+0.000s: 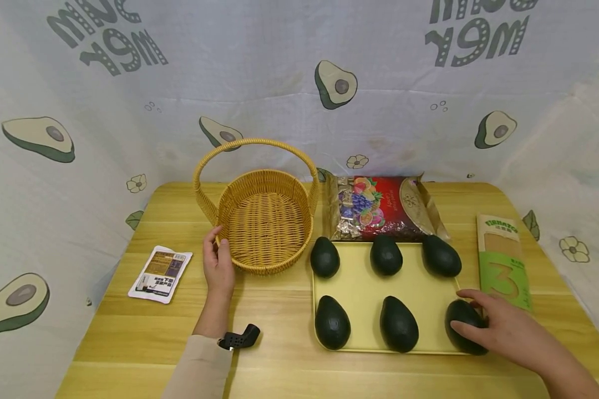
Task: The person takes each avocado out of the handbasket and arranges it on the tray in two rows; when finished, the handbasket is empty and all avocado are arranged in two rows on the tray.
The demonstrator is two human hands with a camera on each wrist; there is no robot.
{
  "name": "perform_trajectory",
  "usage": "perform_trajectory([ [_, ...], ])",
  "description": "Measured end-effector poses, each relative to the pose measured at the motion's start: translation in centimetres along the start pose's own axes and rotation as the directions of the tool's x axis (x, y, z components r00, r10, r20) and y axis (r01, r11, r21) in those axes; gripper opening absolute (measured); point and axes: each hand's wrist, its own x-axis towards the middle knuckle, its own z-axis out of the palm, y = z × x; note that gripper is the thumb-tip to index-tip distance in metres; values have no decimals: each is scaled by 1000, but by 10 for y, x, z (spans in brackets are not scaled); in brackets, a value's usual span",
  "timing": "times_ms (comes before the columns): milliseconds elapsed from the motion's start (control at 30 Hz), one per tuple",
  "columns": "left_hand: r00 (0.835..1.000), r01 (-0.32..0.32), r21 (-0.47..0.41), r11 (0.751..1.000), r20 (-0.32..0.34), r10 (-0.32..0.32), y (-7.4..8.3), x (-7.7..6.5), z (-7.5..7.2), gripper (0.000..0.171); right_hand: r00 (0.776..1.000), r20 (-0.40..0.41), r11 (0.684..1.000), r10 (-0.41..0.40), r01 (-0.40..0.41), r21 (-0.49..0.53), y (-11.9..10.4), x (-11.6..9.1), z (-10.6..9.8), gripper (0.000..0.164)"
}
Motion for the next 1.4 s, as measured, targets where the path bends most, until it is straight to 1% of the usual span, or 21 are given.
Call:
perform_trajectory([
  [100,1000,-8,-3,1000,-2,8,-1,0,0,40,1000,-27,1000,-1,0,-14,-3,1,1,70],
  [333,1000,-20,-17,1000,0,20,-1,0,0,40,999,-35,1000,-16,16,-13,-5,3,5,71],
  [567,1000,-30,-23,999,-4,30,0,1,1,39,1000,-4,1000,-12,12,-6,-2,6,3,72],
  [700,1000,-31,-28,999,2,31,1,1,0,39,1000,9,1000,-30,30,6,-1,7,3,73],
  [1033,1000,-18,-17,1000,3,18,2,0,1,40,997,-57,998,-48,46,-32,-6,5,7,70],
  [1267,1000,-19,-10,1000,-17,19,1,0,2,39,998,-58,999,-37,36,-7,-6,5,6,69],
  [1400,1000,-19,-3,1000,-25,18,1,0,2,38,999,-42,999,-33,34,35,-6,6,2,69],
])
